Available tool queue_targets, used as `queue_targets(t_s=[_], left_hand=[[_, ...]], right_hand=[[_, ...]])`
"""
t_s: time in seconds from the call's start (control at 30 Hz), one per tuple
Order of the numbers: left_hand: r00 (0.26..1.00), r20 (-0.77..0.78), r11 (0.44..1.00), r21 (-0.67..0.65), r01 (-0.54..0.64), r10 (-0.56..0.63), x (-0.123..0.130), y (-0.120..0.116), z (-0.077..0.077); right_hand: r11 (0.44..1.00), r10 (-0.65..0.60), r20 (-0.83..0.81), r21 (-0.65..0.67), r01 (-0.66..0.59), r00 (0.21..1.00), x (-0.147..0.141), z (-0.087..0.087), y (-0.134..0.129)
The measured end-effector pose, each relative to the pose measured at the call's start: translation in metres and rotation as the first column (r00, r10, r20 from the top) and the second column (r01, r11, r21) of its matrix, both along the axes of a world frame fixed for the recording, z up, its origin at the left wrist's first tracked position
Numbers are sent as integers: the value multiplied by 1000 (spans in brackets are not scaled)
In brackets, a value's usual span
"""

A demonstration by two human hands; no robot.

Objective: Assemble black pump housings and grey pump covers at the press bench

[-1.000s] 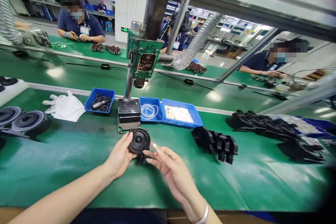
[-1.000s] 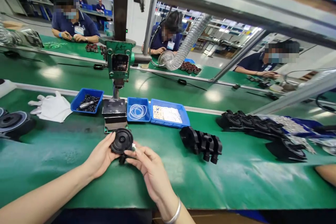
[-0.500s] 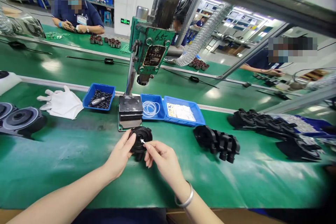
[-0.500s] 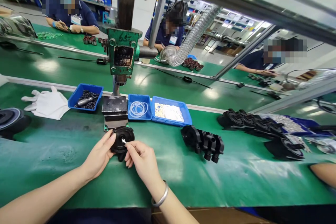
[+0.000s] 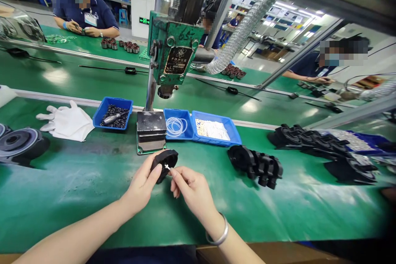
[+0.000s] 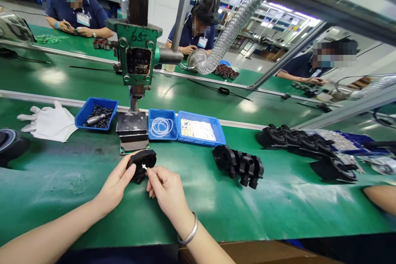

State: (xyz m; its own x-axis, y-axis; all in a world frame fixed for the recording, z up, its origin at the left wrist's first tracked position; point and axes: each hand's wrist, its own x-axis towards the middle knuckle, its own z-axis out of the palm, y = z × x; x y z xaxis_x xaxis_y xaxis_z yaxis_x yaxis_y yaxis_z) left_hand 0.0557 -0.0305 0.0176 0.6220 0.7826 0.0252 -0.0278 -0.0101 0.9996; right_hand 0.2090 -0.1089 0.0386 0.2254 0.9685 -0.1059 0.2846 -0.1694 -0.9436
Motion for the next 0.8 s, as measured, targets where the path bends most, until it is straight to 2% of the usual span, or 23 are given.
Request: queue_targets(t_s=[0.17,0.3,0.53,0.67,0.8], left_hand=[[997,-68,973,224,61,-47,-3,-2,-2],[990,-129,937,337,93,-52,-5,-5,-6],[986,-161,913,397,100,-38,-6,-7,-11],[983,-175,895,427,131,-60,-6,-6,-12],[977,-188,877,446,176,-100,-6,-6,-14]], right_hand=[[994,8,314,99,-41,950,2,-2,-5],[983,-14,465,170,-74,885,-2,-6,-7],[966,-68,560,243,-85,825,-9,-16,-7],[962,-74,590,256,-99,804,-8,-20,-7],[957,-93,591,275,-91,801,-8,-31,-8]])
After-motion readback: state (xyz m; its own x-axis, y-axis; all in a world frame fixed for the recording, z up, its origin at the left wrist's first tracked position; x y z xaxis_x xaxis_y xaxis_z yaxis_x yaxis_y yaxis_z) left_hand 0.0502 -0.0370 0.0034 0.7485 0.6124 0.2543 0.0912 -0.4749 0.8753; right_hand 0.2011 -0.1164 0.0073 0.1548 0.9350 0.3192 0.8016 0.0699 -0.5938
